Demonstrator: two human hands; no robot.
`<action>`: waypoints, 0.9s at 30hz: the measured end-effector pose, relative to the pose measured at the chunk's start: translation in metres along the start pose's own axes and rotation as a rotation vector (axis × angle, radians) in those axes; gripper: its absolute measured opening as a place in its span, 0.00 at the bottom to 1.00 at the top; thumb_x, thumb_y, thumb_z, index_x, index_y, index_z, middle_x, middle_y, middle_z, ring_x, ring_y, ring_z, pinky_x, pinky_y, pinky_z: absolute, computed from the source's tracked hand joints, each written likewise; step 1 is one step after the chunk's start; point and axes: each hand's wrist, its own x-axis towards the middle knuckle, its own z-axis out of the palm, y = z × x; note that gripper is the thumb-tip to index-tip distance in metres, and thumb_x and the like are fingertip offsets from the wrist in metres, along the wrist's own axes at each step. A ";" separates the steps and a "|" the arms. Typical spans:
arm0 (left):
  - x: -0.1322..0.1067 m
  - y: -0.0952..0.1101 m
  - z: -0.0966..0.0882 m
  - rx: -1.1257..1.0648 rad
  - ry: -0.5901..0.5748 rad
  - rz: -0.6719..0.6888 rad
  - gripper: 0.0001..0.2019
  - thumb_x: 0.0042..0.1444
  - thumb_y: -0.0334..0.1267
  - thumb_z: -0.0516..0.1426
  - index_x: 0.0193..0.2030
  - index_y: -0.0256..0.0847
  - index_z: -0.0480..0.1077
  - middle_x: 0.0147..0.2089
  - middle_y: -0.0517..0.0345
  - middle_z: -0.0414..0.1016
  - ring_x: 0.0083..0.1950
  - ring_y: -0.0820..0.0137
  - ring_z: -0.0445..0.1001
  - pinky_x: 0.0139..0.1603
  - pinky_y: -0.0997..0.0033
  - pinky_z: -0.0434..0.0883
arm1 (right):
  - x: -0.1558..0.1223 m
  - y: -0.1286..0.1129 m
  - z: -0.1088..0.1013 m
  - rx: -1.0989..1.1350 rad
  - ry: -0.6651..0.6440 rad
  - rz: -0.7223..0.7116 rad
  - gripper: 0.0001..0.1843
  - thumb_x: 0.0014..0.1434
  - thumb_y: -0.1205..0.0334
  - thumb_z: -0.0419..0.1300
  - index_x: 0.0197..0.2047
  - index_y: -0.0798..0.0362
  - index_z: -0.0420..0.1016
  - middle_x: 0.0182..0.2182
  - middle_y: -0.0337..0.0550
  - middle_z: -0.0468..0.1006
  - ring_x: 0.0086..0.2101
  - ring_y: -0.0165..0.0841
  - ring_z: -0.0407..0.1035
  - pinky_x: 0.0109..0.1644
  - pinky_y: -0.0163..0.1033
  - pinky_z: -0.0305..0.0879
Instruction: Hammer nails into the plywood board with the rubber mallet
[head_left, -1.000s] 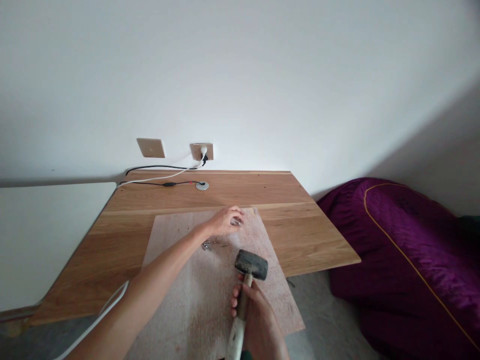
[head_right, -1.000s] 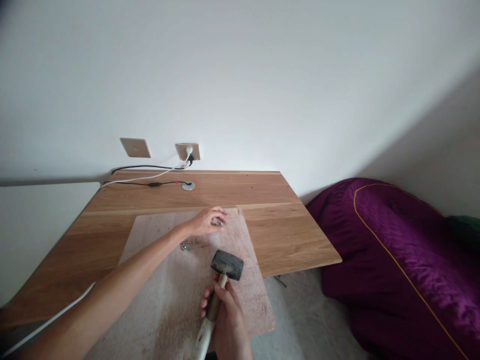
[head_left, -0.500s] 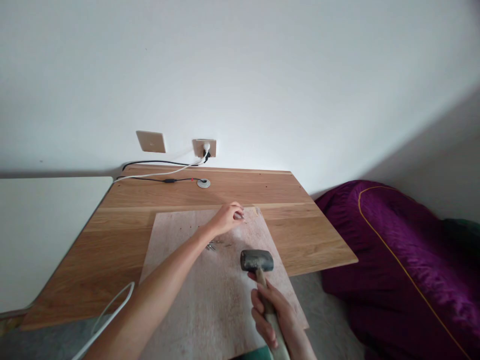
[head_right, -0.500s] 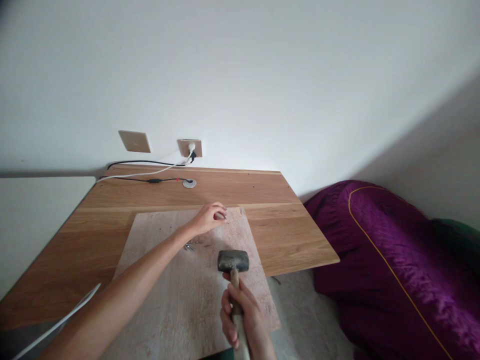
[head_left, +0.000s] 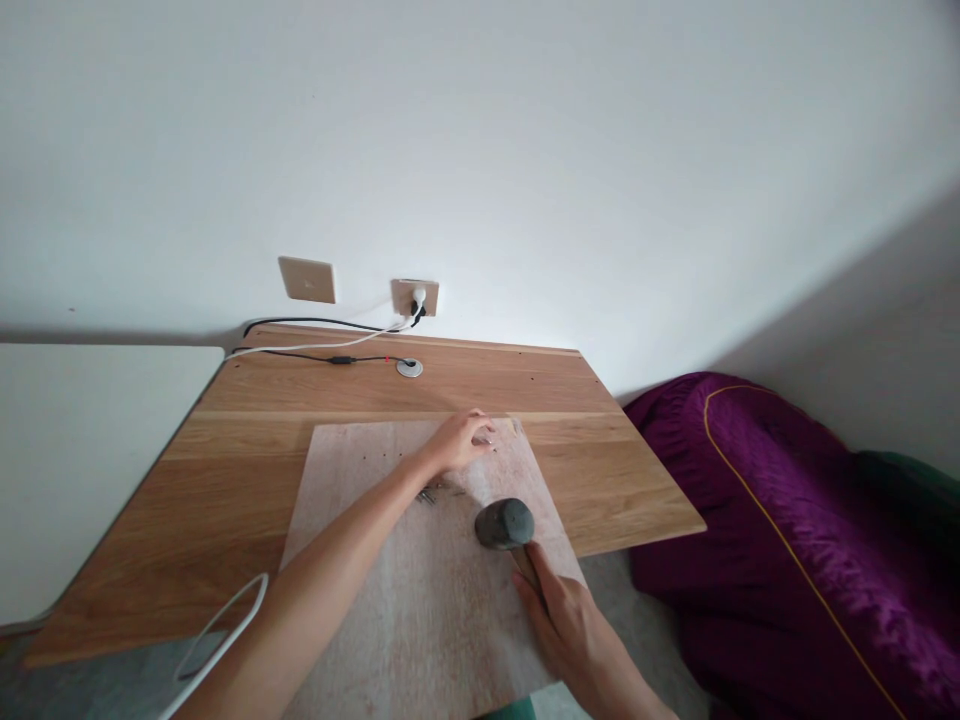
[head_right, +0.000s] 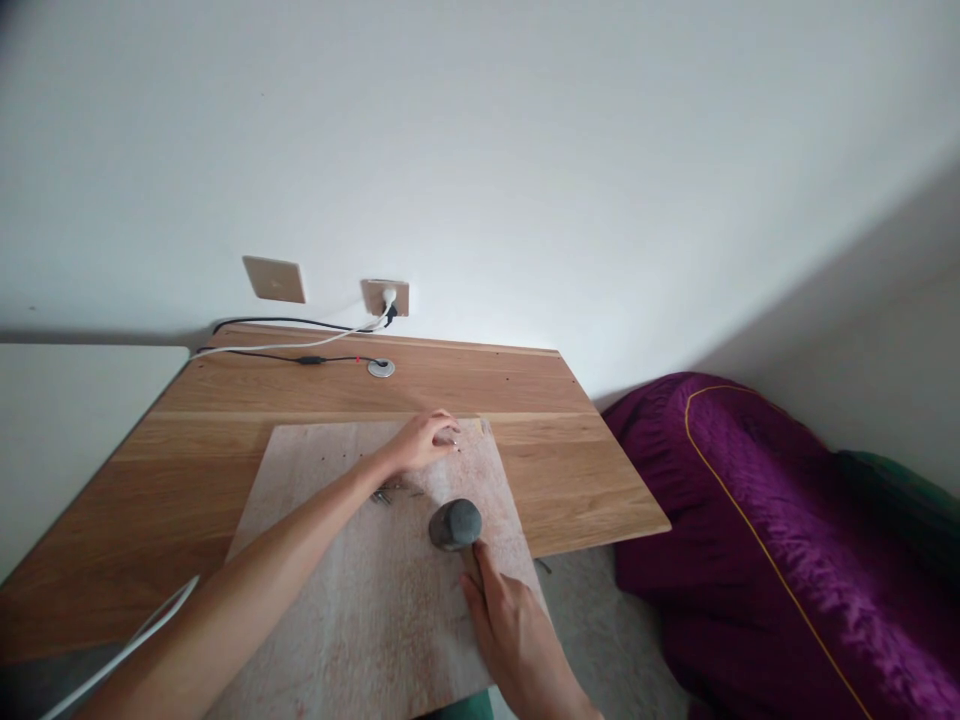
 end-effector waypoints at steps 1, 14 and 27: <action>0.000 0.001 0.000 0.018 -0.007 0.012 0.12 0.55 0.29 0.68 0.47 0.41 0.81 0.50 0.51 0.81 0.54 0.60 0.79 0.60 0.63 0.74 | 0.000 0.001 0.000 -0.037 -0.035 0.005 0.28 0.63 0.43 0.66 0.60 0.49 0.81 0.36 0.53 0.87 0.36 0.48 0.80 0.40 0.46 0.72; 0.004 -0.007 -0.003 -0.059 -0.052 -0.014 0.06 0.57 0.25 0.65 0.38 0.39 0.80 0.50 0.51 0.79 0.47 0.67 0.80 0.50 0.68 0.78 | 0.002 0.002 0.004 -0.029 0.071 -0.014 0.21 0.61 0.51 0.70 0.56 0.47 0.85 0.31 0.50 0.85 0.30 0.46 0.75 0.36 0.45 0.66; 0.005 0.000 -0.006 -0.007 -0.092 0.000 0.05 0.55 0.31 0.70 0.37 0.39 0.81 0.50 0.51 0.79 0.49 0.64 0.81 0.54 0.66 0.78 | -0.001 0.008 0.015 -0.212 0.125 -0.069 0.22 0.68 0.46 0.61 0.57 0.48 0.83 0.29 0.50 0.84 0.27 0.48 0.76 0.32 0.45 0.63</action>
